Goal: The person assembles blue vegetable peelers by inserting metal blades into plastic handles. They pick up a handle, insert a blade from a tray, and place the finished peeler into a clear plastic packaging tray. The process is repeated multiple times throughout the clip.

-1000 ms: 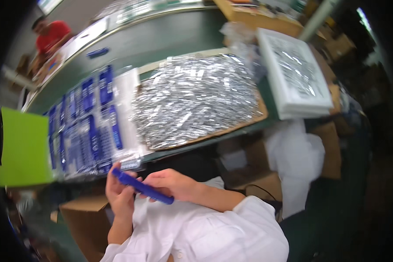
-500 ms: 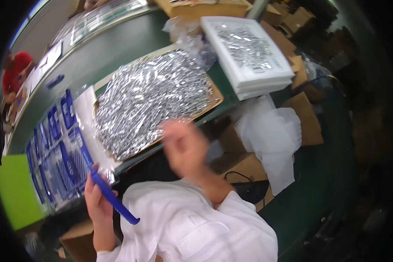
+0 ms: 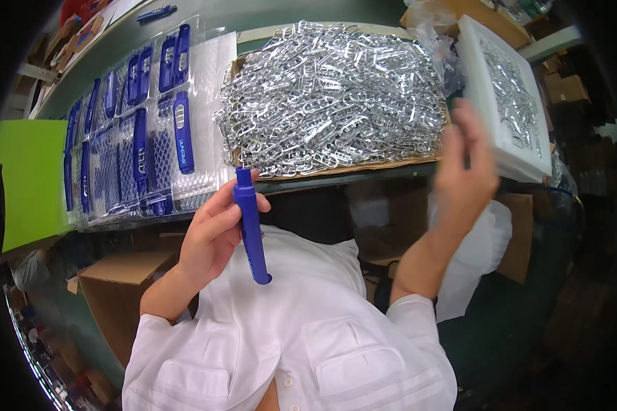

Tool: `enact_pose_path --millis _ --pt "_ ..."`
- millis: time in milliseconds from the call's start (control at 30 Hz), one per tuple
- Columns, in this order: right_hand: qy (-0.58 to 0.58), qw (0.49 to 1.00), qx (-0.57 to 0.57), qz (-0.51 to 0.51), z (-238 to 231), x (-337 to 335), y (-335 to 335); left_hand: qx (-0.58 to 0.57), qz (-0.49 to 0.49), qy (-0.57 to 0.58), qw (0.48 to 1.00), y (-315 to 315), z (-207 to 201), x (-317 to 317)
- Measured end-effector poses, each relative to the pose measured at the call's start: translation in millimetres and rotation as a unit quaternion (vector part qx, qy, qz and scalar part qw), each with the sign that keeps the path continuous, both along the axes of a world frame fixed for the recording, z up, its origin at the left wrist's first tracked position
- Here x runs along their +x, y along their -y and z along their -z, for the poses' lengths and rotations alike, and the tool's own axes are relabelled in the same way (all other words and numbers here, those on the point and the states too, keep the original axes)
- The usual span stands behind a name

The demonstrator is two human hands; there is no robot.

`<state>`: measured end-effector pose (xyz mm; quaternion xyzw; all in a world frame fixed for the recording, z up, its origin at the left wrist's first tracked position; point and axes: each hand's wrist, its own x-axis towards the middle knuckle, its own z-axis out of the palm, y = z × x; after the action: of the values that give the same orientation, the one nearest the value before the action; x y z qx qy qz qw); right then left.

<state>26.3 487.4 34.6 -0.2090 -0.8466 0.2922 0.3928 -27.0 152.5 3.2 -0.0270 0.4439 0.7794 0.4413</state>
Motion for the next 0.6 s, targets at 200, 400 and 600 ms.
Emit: enact_pose_path --millis 200,400,600 --pt "0.073 0.759 -0.443 -0.471 53 -2 124 -0.041 0.043 -0.056 0.997 -7 6 10" --pt "0.055 0.691 -0.534 -0.484 66 4 137 -0.009 0.026 -0.036 0.999 -2 17 19" --pt "0.053 0.667 -0.587 -0.456 64 14 141 0.002 0.026 -0.009 1.0 -6 16 17"
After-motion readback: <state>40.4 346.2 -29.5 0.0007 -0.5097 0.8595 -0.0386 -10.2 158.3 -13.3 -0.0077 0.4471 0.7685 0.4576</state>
